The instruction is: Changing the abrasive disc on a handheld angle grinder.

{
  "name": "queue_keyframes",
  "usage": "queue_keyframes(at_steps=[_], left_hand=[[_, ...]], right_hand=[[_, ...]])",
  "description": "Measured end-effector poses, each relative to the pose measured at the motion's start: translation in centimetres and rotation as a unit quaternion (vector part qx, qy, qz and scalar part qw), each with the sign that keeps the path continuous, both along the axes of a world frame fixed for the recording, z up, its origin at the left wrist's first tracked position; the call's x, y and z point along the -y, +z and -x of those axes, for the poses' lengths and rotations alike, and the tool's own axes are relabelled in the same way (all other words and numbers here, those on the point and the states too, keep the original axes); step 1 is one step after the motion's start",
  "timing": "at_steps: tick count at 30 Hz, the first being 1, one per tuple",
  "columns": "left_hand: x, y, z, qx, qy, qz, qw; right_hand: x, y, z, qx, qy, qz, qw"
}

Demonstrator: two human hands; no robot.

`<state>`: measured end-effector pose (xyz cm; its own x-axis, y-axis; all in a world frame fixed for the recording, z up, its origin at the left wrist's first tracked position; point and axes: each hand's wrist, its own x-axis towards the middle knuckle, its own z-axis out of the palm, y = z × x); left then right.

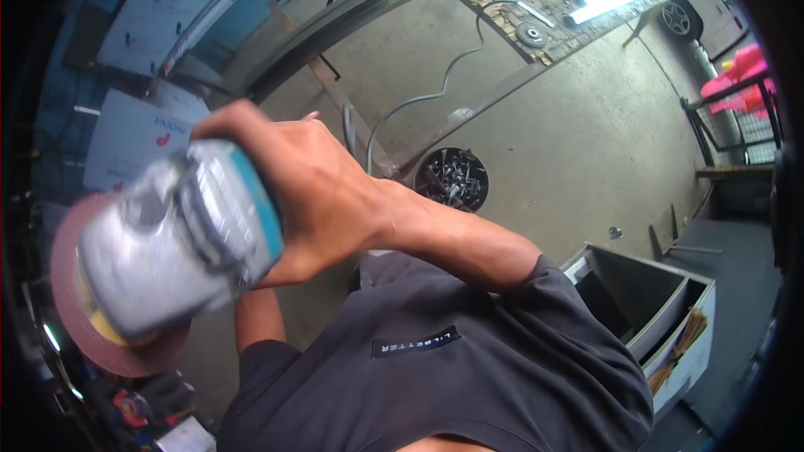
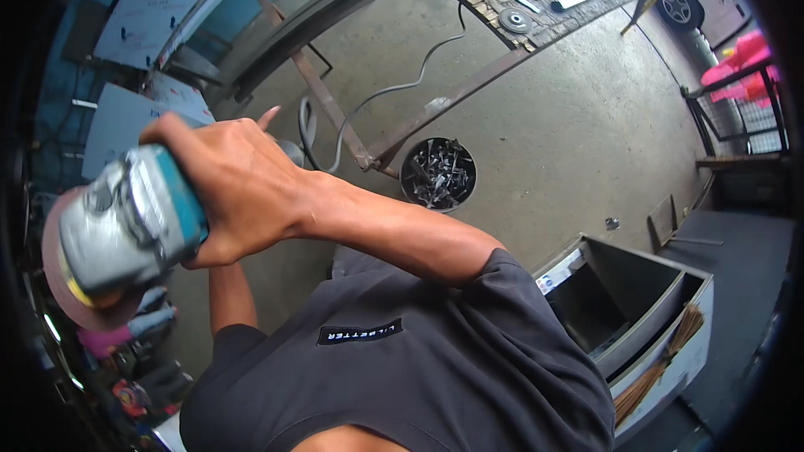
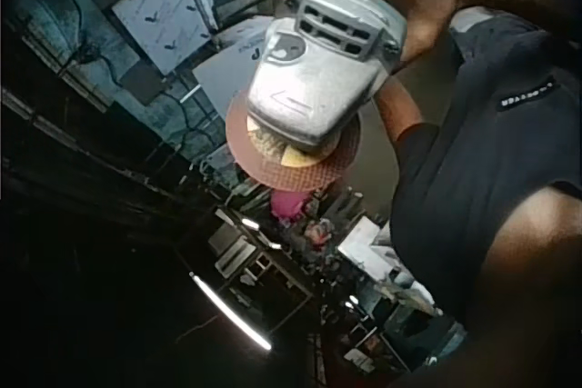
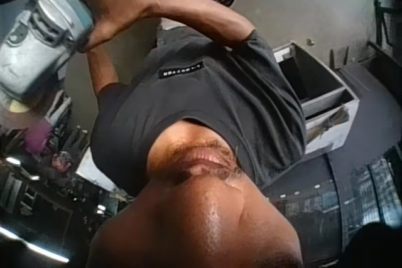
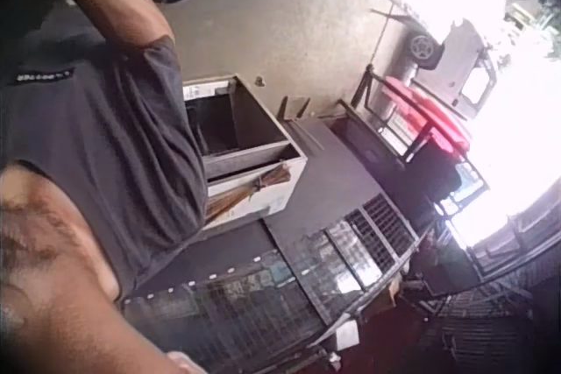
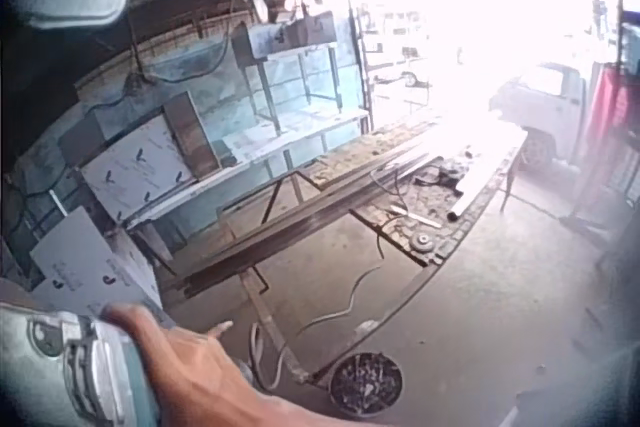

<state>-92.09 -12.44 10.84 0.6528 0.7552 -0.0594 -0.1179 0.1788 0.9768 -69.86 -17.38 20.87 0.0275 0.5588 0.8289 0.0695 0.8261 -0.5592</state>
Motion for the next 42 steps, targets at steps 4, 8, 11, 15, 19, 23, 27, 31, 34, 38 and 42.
queue_keyframes(at_steps=[4, 8, 11, 15, 19, 23, 27, 31, 34, 38, 42], left_hand=[[-6.6, -1.5, -5.1, 0.003, -0.166, 0.121, 0.979], [-11.8, -5.7, -10.1, -0.162, -0.353, 0.043, 0.921], [-16.0, -7.2, -11.6, -0.274, -0.483, -0.116, 0.824], [-19.1, -6.6, -10.4, -0.114, -0.523, -0.097, 0.839], [-19.6, -7.6, -9.6, -0.105, -0.603, 0.021, 0.790], [-18.0, -9.1, -9.7, -0.109, -0.644, -0.011, 0.757], [-15.4, -9.9, -11.3, -0.023, -0.654, 0.081, 0.751], [-20.1, -7.3, -12.7, -0.211, -0.655, -0.465, 0.557], [-25.6, -3.5, -11.4, -0.237, -0.581, -0.610, 0.483], [-30.7, -3.9, -10.0, -0.362, -0.592, -0.611, 0.381], [-33.5, -7.9, -10.3, -0.380, -0.664, -0.541, 0.349]], right_hand=[[-1.8, 0.3, -1.3, -0.117, -0.028, -0.001, 0.993], [-4.9, -2.0, -4.6, -0.087, -0.168, -0.046, 0.981], [-3.9, -4.3, -3.6, -0.400, -0.012, 0.214, 0.891], [-3.8, -7.7, -1.4, -0.503, -0.094, 0.032, 0.859], [-3.4, -9.3, 0.4, -0.525, -0.144, -0.110, 0.832], [-1.2, -8.8, 1.4, -0.470, -0.233, -0.138, 0.841], [0.4, -9.9, 2.0, -0.465, -0.195, -0.190, 0.842], [0.7, -12.3, 3.7, -0.514, -0.250, -0.177, 0.801], [2.0, -15.2, 6.6, -0.565, -0.349, -0.061, 0.745], [0.1, -18.8, 11.5, -0.673, -0.366, 0.024, 0.642], [-4.3, -24.3, 15.4, -0.740, -0.364, 0.038, 0.564]])
